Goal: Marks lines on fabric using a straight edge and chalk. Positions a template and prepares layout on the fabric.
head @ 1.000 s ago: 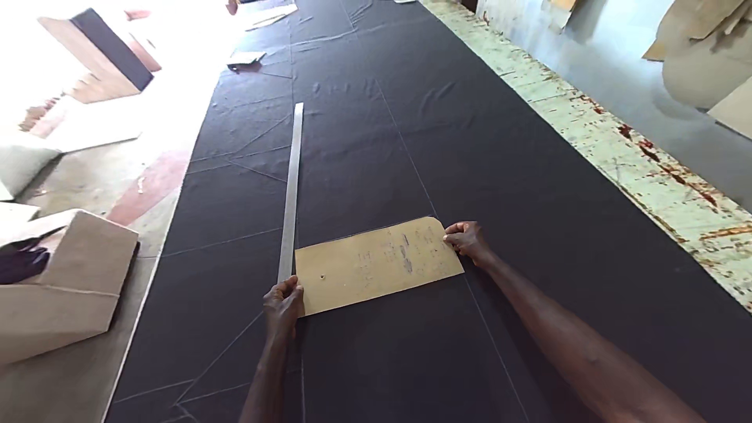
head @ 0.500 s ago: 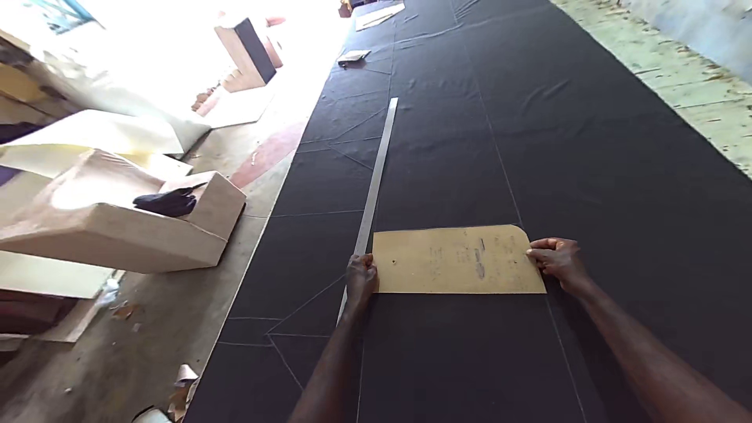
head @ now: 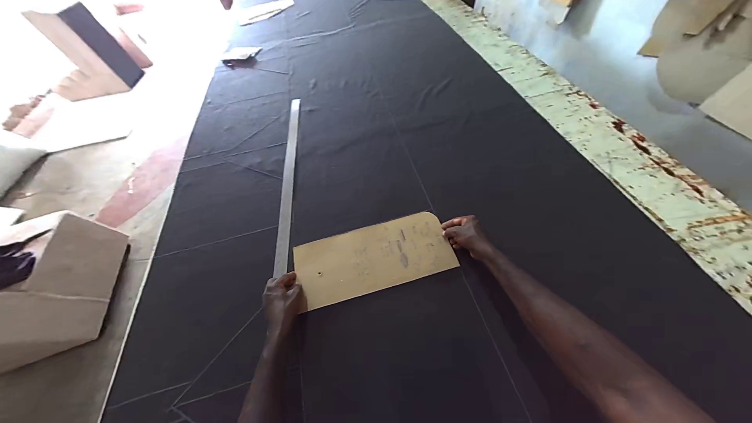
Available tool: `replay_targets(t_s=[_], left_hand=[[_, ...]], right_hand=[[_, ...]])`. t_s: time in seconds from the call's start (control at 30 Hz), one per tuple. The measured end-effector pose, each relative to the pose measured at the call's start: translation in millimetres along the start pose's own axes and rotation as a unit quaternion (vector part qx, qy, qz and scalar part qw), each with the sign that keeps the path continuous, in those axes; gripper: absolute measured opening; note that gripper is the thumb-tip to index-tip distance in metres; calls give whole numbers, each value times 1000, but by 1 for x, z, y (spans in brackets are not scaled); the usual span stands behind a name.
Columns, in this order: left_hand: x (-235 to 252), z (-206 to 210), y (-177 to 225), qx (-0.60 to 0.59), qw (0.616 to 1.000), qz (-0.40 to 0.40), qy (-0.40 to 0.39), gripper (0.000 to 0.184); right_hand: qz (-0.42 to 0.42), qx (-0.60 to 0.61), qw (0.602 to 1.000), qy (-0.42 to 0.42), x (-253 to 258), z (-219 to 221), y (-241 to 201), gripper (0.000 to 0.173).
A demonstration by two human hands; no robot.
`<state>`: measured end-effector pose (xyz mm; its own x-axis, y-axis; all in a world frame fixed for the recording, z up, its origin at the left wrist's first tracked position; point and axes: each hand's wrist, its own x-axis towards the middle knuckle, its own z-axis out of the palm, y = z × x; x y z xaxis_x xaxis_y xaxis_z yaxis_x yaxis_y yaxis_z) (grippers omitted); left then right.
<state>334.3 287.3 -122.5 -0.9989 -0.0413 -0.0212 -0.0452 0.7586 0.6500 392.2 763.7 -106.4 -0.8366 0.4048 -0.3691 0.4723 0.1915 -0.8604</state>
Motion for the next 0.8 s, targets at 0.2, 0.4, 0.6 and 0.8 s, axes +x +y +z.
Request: replay_targets(t_s=[0.2, 0.4, 0.6, 0.8], left_hand=[[1, -2, -6, -58, 998, -20, -7, 26], [3, 0, -5, -101, 994, -46, -5, 25], [6, 0, -16, -97, 995, -30, -9, 25], [9, 1, -20, -101, 995, -22, 0, 25]], right_hand=[[15, 14, 999, -33, 6, -6, 0, 20], [5, 17, 999, -39, 9, -7, 2, 20], [3, 18, 999, -49, 9, -6, 3, 19], [-5, 12, 998, -56, 12, -5, 5, 21]])
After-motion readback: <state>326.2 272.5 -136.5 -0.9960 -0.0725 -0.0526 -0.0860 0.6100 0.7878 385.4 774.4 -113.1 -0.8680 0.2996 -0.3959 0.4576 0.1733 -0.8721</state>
